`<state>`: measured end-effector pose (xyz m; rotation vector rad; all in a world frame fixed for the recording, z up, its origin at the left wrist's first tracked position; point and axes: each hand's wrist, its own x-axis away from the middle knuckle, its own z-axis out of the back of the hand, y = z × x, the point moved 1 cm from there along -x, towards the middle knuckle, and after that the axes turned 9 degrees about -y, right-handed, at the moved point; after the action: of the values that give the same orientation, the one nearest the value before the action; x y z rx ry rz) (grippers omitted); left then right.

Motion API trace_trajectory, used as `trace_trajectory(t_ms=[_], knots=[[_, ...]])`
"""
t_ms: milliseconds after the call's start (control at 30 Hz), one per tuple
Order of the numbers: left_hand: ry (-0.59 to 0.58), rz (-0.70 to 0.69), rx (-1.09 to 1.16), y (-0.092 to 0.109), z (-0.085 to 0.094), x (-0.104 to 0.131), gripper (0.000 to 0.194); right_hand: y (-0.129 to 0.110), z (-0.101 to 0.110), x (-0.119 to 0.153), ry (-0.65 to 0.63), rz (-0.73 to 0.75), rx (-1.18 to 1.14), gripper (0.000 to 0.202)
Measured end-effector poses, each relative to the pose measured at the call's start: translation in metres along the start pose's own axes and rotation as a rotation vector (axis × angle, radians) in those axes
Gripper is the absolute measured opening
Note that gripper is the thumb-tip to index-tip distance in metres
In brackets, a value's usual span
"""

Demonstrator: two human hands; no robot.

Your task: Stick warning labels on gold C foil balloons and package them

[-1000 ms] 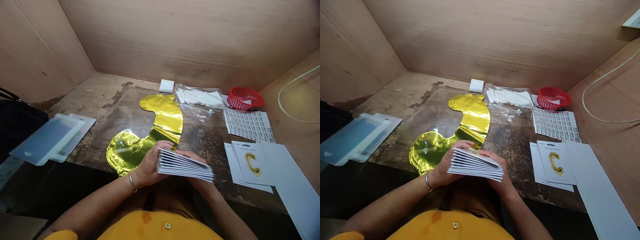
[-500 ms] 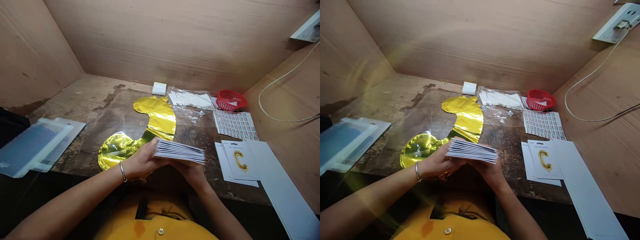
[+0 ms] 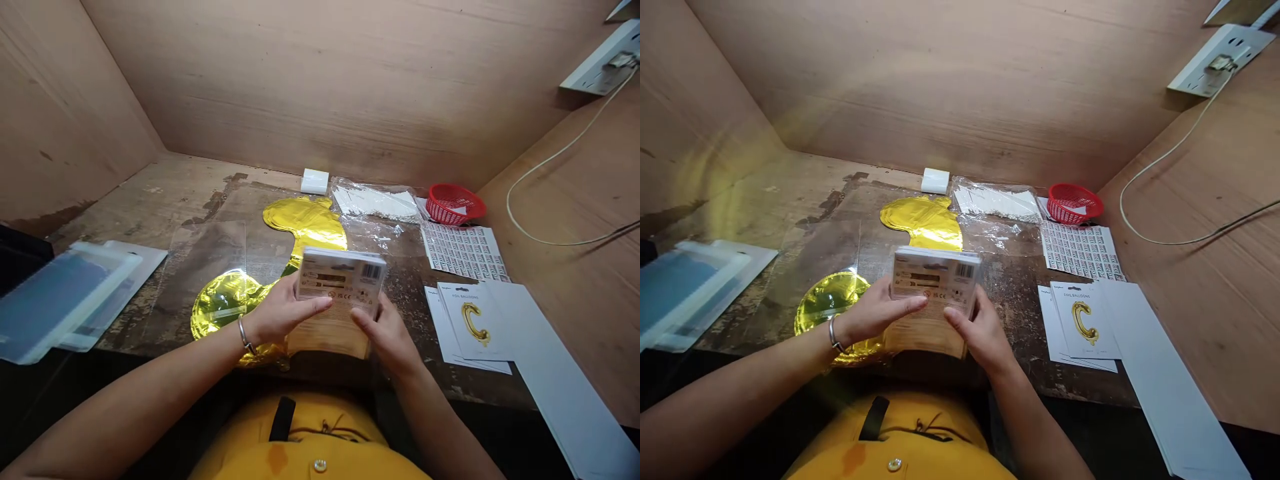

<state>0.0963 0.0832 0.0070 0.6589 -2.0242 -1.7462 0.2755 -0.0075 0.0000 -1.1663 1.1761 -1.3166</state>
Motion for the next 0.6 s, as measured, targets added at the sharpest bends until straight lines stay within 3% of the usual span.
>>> trace_trajectory(t_ms=[67,200,367,467,533,600], knots=[[0.053,0.017,0.079,0.001,-0.003,0.005,0.041,-0.003,0.002,0.008,-0.005,-0.001,-0.024,0.052],[0.074,0.097,0.19,-0.014,-0.013,0.012,0.044,0.004,-0.009,0.02,-0.023,-0.144,-0.161,0.051],[0.067,0.099,0.176,-0.019,-0.016,0.019,0.047,0.015,-0.021,0.018,0.039,-0.24,-0.331,0.048],[0.059,0.137,-0.165,-0.006,0.019,0.042,0.057,0.01,-0.009,0.017,0.062,-0.305,-0.366,0.046],[0.247,0.142,-0.577,0.004,0.06,0.069,0.056,0.003,0.007,0.017,0.147,-0.308,-0.334,0.046],[0.364,0.146,-0.937,0.008,0.102,0.096,0.037,-0.002,0.022,0.018,0.229,-0.293,-0.279,0.047]])
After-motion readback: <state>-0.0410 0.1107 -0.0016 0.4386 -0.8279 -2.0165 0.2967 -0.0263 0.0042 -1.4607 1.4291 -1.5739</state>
